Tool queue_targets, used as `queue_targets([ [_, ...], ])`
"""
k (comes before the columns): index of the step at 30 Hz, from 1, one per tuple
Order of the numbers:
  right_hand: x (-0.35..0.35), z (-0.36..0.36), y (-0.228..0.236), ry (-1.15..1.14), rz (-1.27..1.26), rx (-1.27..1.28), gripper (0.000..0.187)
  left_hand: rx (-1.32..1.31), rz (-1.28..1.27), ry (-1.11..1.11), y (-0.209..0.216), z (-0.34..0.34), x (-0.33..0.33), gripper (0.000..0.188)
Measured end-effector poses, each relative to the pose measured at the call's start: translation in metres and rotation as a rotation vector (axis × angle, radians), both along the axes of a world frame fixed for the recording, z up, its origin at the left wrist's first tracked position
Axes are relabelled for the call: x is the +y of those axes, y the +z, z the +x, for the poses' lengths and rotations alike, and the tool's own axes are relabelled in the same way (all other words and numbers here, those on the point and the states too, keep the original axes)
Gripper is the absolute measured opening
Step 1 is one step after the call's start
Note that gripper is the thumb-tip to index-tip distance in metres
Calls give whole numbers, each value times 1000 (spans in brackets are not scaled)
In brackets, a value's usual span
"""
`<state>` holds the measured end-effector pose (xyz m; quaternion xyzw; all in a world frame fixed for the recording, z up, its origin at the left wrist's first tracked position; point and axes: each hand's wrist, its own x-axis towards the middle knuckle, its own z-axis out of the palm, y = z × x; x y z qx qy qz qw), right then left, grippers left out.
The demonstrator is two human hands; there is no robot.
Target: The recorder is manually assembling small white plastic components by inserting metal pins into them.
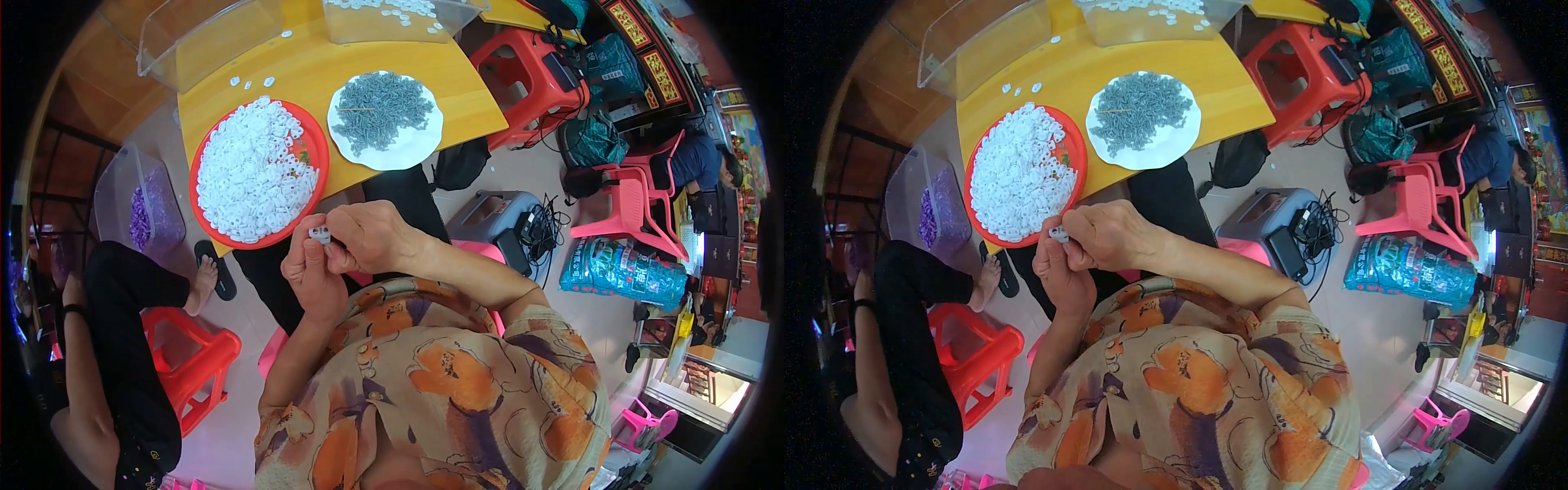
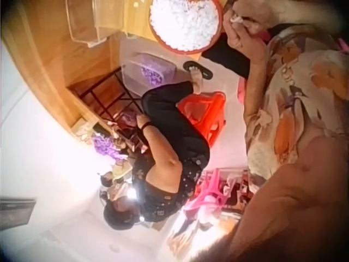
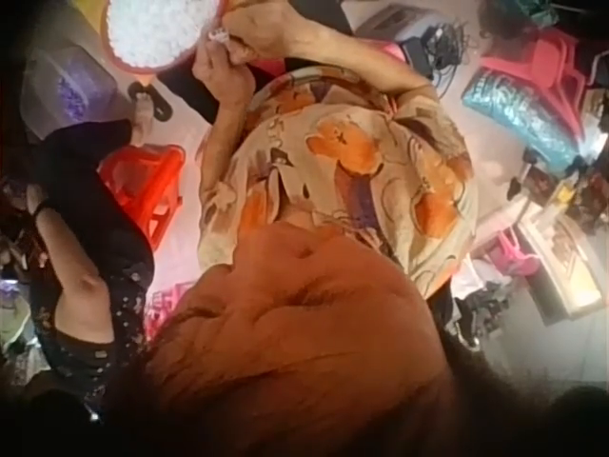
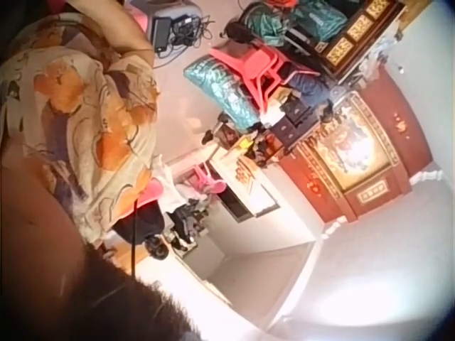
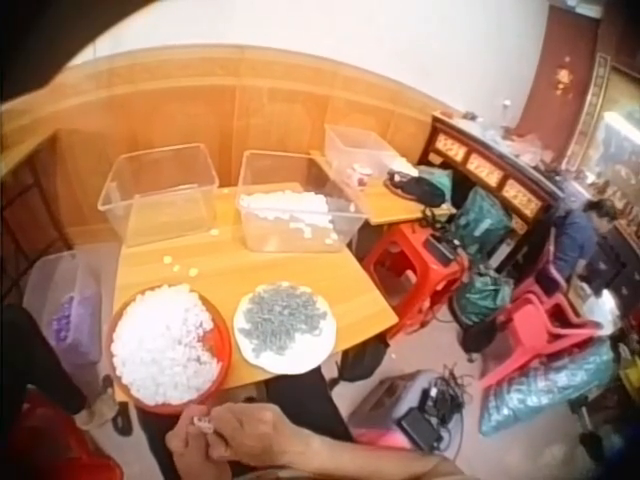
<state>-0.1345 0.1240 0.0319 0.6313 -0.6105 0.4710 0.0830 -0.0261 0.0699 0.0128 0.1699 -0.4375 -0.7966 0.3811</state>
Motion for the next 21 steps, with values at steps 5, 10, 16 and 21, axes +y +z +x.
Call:
queue_targets([
  [5, -2, 4, -2, -40, 35, -17, 19, -5, 35, 19, -1, -4, -2, 29],
  [10, 2, 4, 7, -26, 229, -282, 16, -37, 143, 70, 0, -9, -8, 30],
  [16, 4, -2, 24, 98, 356, -774, 13, -17, 83, -5, -1, -10, -17, 30],
  [21, 2, -8, 18, 245, 471, -1206, 15, -92, 6, 2, -6, -10, -17, 23],
])
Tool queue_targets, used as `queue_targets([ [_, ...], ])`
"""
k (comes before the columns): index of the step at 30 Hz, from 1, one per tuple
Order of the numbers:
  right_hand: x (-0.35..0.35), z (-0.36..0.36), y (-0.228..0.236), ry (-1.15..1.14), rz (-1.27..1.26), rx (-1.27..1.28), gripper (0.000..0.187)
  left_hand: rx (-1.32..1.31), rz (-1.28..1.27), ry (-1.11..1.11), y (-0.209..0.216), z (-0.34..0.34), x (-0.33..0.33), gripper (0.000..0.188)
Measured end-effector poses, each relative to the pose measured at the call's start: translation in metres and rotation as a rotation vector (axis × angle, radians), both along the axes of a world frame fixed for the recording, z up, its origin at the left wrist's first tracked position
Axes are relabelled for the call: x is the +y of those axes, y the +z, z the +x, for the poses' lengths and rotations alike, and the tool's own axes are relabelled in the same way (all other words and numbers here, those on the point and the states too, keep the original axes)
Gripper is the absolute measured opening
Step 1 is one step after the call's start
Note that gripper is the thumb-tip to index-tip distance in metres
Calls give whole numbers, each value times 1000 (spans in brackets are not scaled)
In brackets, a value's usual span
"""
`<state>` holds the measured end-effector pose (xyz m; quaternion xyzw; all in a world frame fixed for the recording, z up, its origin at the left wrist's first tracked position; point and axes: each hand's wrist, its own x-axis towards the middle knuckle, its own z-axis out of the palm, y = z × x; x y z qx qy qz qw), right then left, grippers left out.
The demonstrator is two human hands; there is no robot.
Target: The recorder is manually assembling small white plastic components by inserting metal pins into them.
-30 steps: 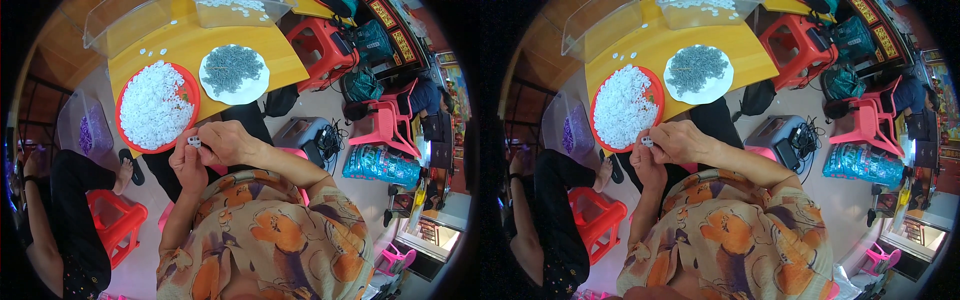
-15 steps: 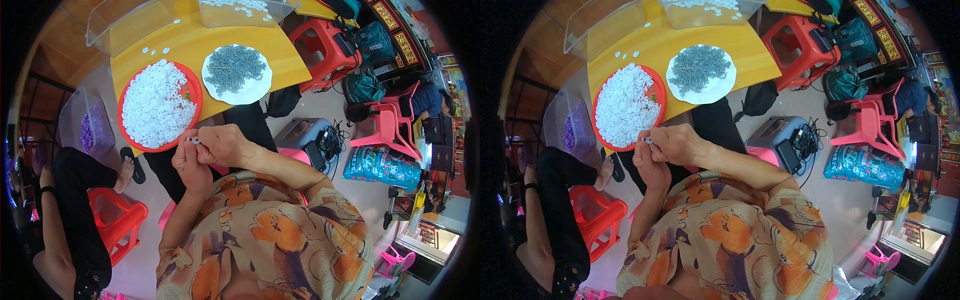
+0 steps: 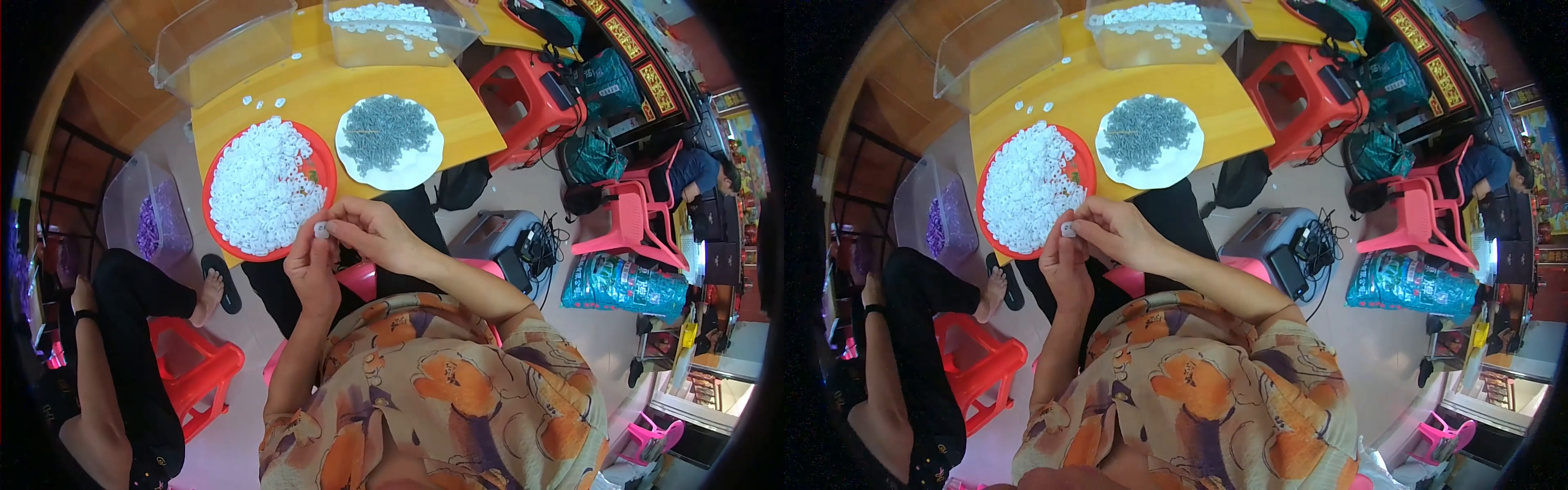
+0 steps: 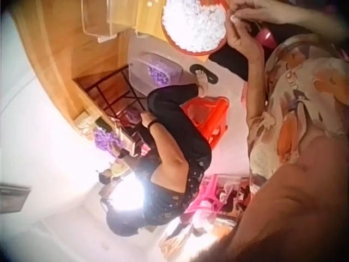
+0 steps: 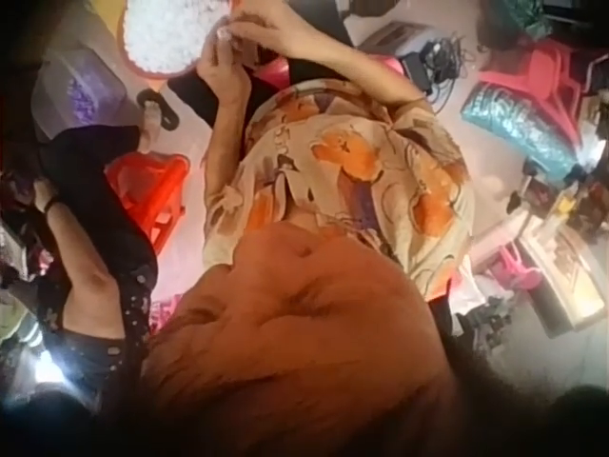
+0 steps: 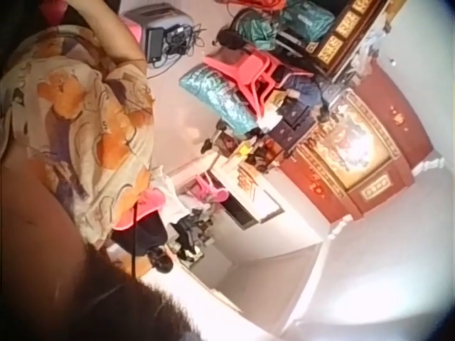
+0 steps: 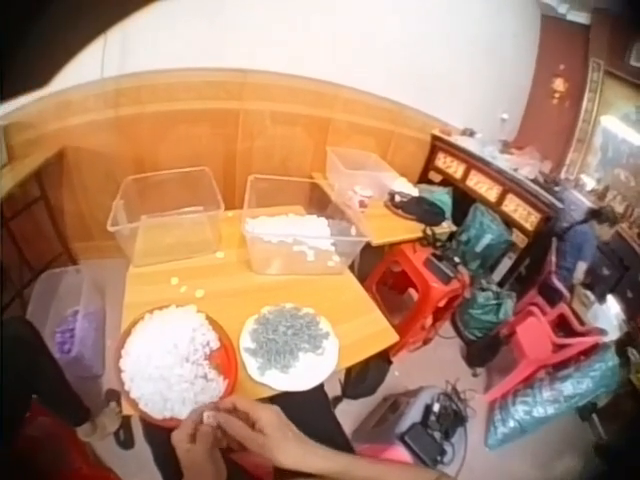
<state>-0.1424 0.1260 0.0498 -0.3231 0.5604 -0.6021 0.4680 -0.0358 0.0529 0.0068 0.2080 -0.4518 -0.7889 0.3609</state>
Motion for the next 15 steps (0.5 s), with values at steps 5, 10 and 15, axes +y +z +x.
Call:
queue_targets([
  [5, 1, -10, 1, 92, 78, -126, 18, -94, -148, 19, -7, -1, -2, 26],
  [10, -31, -78, 22, -199, 37, 373, 24, -6, -65, -36, 2, -2, -4, 25],
  [15, -82, -230, 48, -579, 26, 773, 25, -69, -74, -130, -9, -3, -4, 19],
])
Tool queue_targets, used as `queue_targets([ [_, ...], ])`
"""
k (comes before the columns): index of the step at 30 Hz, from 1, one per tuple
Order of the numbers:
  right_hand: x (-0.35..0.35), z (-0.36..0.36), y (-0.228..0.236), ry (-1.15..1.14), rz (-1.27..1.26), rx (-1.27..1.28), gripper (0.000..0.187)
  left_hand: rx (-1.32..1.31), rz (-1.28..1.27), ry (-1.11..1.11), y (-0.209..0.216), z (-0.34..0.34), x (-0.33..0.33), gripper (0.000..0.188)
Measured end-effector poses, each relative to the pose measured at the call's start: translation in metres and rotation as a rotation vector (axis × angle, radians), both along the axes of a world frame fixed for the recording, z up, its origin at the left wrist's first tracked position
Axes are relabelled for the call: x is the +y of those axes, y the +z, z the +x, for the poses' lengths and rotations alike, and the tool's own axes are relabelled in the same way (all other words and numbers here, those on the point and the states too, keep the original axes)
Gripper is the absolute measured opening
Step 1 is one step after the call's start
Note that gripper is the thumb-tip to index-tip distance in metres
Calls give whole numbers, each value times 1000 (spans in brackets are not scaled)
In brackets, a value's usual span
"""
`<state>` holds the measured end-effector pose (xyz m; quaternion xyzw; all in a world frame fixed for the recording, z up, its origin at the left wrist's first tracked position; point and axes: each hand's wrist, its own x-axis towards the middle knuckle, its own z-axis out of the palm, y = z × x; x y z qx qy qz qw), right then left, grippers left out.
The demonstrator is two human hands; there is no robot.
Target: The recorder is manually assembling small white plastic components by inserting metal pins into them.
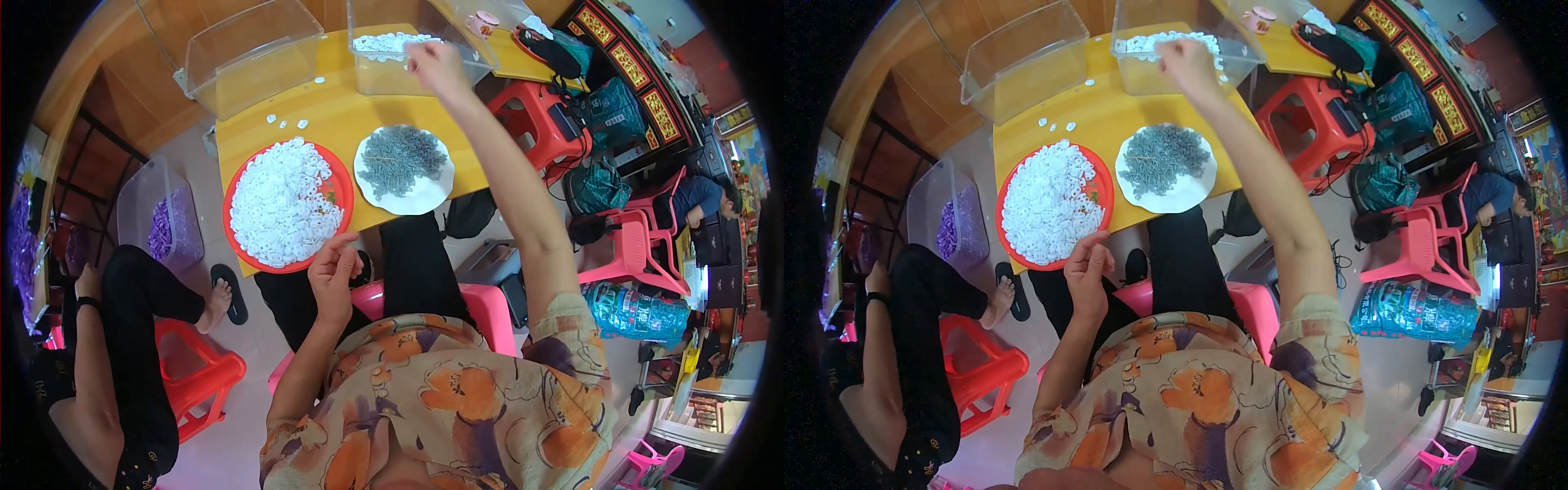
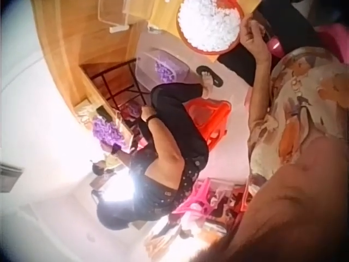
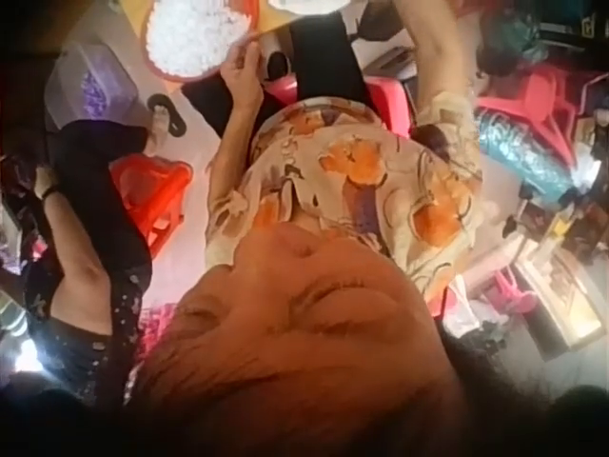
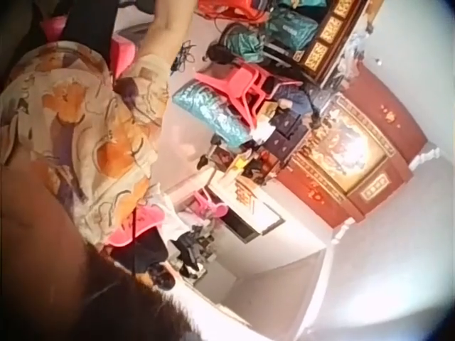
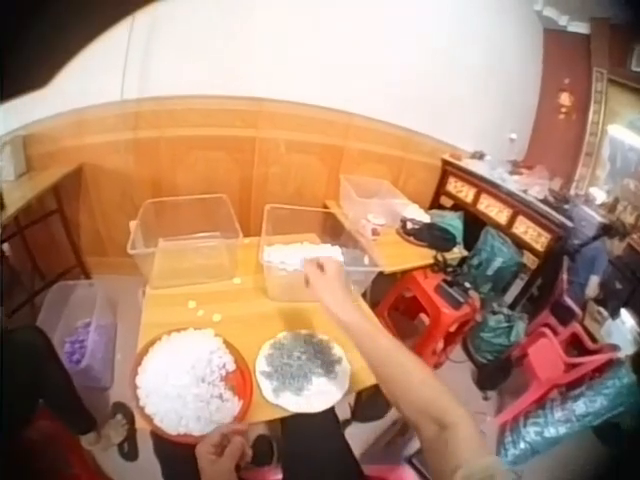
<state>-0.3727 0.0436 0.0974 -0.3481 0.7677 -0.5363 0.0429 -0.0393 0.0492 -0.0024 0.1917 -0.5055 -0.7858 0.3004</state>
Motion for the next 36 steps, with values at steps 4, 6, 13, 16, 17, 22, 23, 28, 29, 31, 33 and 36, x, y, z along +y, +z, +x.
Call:
queue_targets([
  [4, -20, -25, -1, -286, -96, 226, 24, 22, 0, -25, -1, 0, 2, 17],
  [6, -25, 23, -20, 44, 32, 287, 22, 8, -5, 0, -1, 2, 1, 16],
  [13, 2, 155, -78, 511, 588, 308, 20, -35, 4, 11, -3, 1, 2, 15],
  [16, -8, 168, -88, 431, 659, 450, 23, -24, 10, 16, -4, -1, 3, 15],
  [17, -11, 170, -94, 416, 648, 544, 25, -22, 8, 12, -5, 0, 3, 15],
  [22, -19, 173, -104, 428, 663, 585, 24, -43, -17, 37, -4, 1, 0, 16],
  [23, -20, 174, -102, 430, 679, 587, 22, -40, -22, 45, -3, 2, -1, 16],
  [28, -15, 176, -104, 439, 653, 549, 20, -39, -6, 86, -6, 2, -2, 15],
  [29, -11, 176, -102, 411, 648, 511, 19, -35, -15, 74, -9, 2, -3, 16],
  [31, -1, 176, -94, 400, 453, 468, 18, -46, 28, 97, -9, 0, -5, 16],
  [33, 14, 181, -80, 386, 169, 400, 11, -63, 111, 106, -9, -1, -8, 22],
  [36, 39, 198, -63, 393, 40, 328, 7, -67, 246, 176, 2, -5, -10, 27],
])
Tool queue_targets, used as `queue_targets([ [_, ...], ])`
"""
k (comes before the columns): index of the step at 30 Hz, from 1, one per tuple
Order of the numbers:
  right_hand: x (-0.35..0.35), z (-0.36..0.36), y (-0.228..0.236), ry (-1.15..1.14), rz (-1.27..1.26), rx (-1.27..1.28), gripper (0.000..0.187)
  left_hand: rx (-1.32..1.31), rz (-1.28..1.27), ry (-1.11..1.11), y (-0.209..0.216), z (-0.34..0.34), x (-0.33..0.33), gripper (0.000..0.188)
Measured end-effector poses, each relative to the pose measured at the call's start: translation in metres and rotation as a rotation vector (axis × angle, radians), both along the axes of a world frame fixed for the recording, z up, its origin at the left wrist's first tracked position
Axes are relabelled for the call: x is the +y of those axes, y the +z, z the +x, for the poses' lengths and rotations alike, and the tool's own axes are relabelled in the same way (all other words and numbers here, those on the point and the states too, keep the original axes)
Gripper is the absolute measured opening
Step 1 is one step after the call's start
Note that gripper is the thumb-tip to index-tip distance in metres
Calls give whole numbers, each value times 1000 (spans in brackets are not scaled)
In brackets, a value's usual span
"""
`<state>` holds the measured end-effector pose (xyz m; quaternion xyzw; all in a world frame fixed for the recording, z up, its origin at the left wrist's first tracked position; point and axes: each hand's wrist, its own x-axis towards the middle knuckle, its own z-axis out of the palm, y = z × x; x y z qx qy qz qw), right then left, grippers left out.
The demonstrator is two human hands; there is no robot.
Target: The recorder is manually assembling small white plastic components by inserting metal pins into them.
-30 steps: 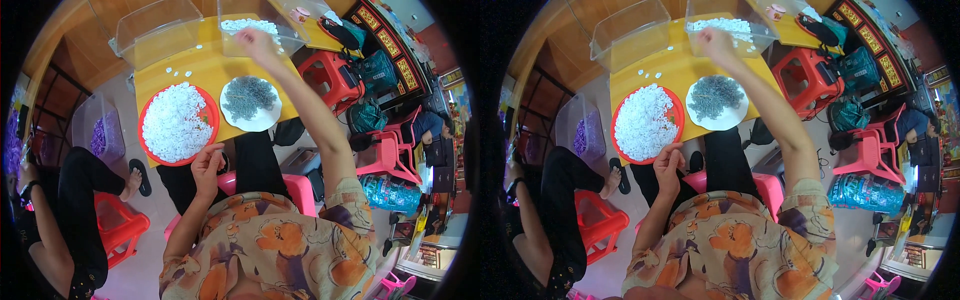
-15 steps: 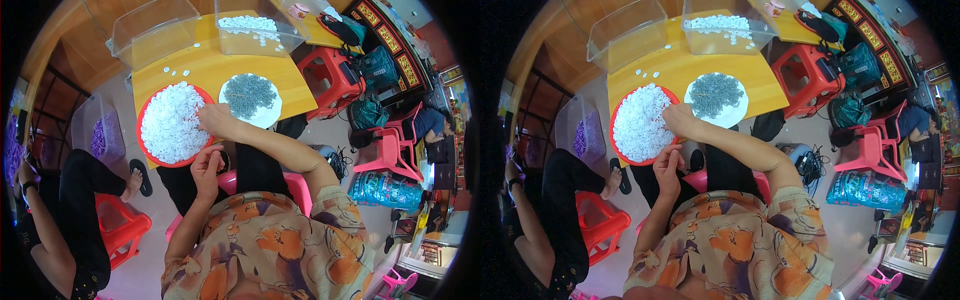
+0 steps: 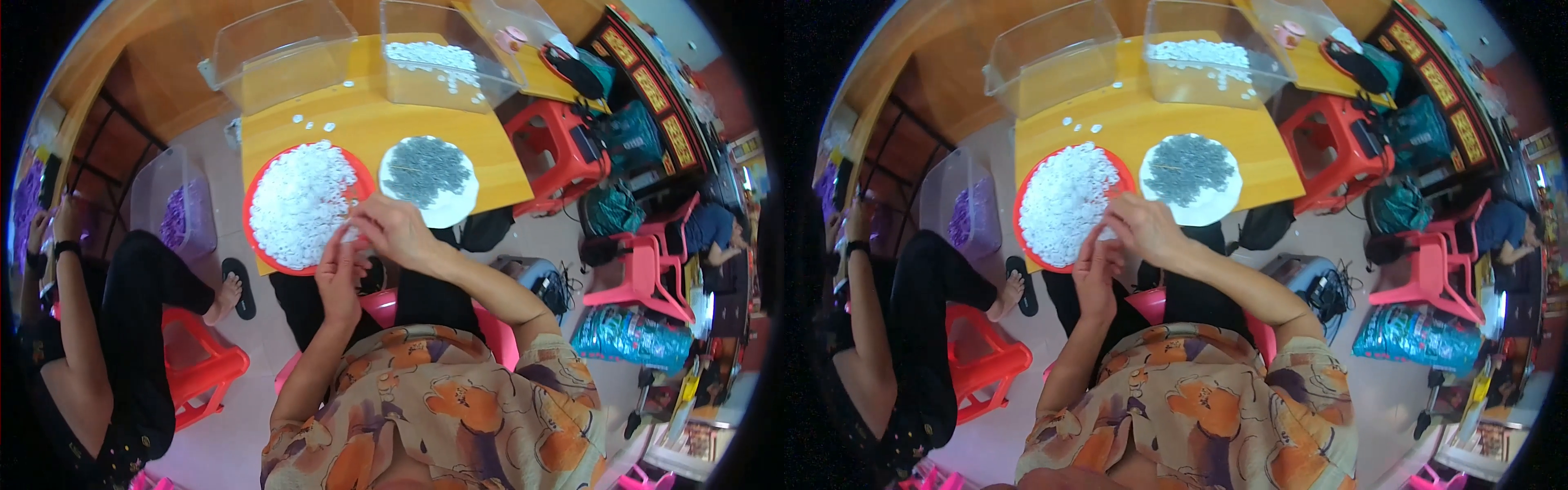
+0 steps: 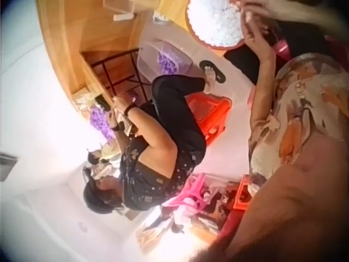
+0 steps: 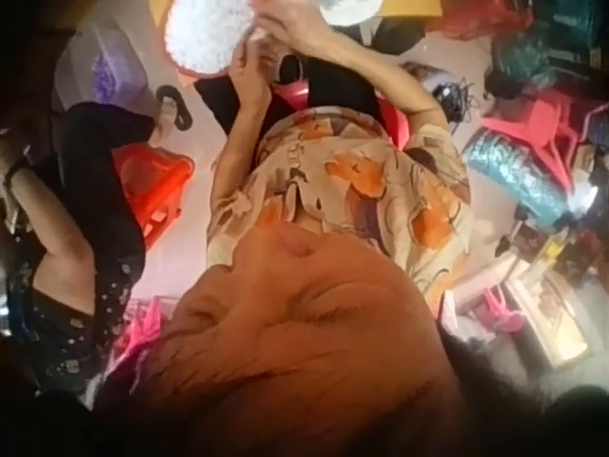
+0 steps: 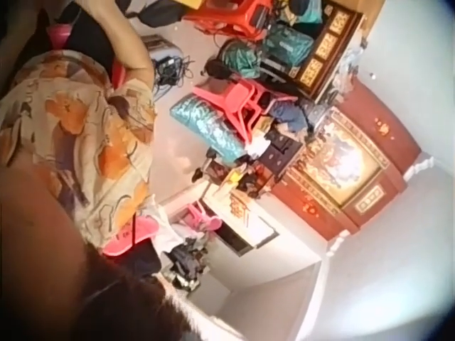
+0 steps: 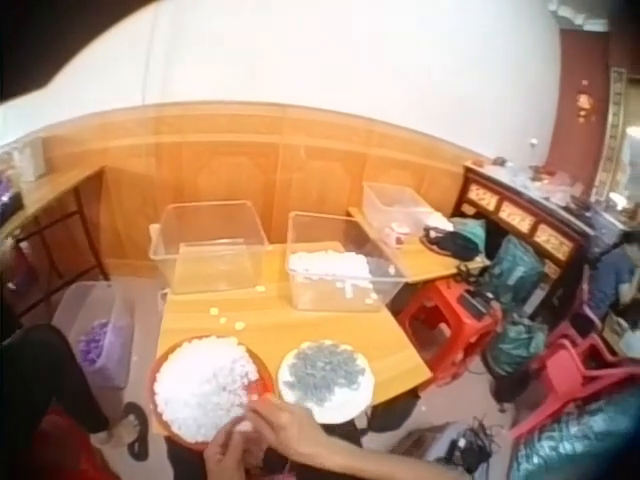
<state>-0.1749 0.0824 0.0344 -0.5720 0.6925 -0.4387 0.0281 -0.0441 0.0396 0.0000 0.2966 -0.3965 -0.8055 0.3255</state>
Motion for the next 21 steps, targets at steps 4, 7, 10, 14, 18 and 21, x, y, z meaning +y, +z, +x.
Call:
queue_targets([
  [4, 26, 17, -3, -5, -90, -163, 8, 36, 72, -84, -3, 6, -2, 29],
  [7, 38, 18, -14, -73, -192, -10, 12, 58, 169, -154, -2, 4, 4, 27],
  [10, 54, 16, -19, -79, -206, 181, 15, 80, 266, -226, -5, 2, 7, 25],
  [14, 63, 15, -20, -49, -206, 237, 16, 89, 385, -292, -16, 3, 8, 24],
  [18, 74, -3, -18, -116, -71, 188, 12, 43, 354, -278, -19, 4, 4, 17],
  [21, 80, -50, -35, -422, 88, 10, 9, 28, 288, -231, -13, 2, 3, 14],
])
